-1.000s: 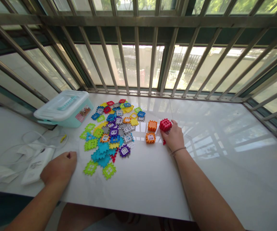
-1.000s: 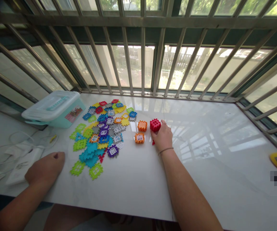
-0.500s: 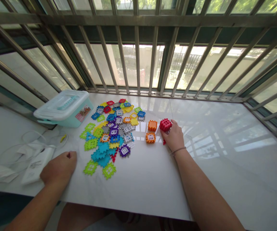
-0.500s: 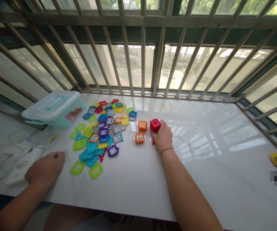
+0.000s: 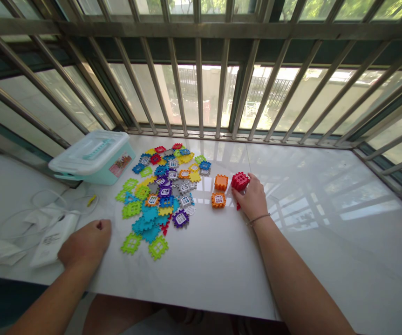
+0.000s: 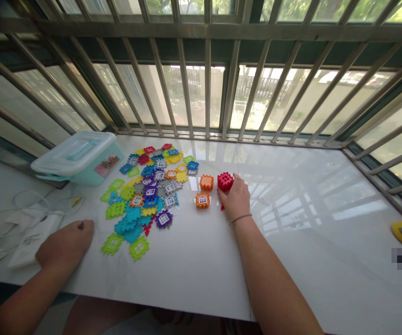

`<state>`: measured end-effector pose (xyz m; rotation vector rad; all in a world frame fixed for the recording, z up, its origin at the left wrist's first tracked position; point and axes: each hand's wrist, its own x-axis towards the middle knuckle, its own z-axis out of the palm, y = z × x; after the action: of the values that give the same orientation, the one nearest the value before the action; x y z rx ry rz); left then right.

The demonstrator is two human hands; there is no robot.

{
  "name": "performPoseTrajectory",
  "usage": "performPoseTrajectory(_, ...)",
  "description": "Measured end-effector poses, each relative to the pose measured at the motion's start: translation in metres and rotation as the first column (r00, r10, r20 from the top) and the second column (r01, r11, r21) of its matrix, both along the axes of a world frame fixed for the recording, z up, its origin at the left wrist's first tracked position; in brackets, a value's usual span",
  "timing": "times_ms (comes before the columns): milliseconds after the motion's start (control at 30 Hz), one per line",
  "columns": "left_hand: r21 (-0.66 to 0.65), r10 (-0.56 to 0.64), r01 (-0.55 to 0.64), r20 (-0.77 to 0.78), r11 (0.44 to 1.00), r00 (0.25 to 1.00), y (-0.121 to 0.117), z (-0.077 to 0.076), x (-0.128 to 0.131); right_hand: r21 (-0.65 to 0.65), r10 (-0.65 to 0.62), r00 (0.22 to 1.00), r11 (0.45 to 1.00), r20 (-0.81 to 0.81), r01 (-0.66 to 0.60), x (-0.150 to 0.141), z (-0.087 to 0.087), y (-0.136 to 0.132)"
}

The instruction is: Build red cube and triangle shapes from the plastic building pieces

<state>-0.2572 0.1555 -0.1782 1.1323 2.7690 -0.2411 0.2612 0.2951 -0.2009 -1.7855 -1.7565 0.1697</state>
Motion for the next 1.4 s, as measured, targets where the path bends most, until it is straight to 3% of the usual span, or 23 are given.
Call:
performPoseTrajectory(1033,0.008,-0.002,0.002,0.010,1.000,1.000,-0.0002,-0.0001,-0.0003,0.018,0.025,0.998,1.000,-0.062,-0.024,-0.0012,-0.0002,0.0002)
performPoseTrajectory(1400,-0.008,-0.001,0.001,-0.005,1.000,1.000,0.0004,-0.0008,-0.0005,0.097,0.063,0.995,0.994,-0.071,-0.056,0.0004,-0.0045,0.0021)
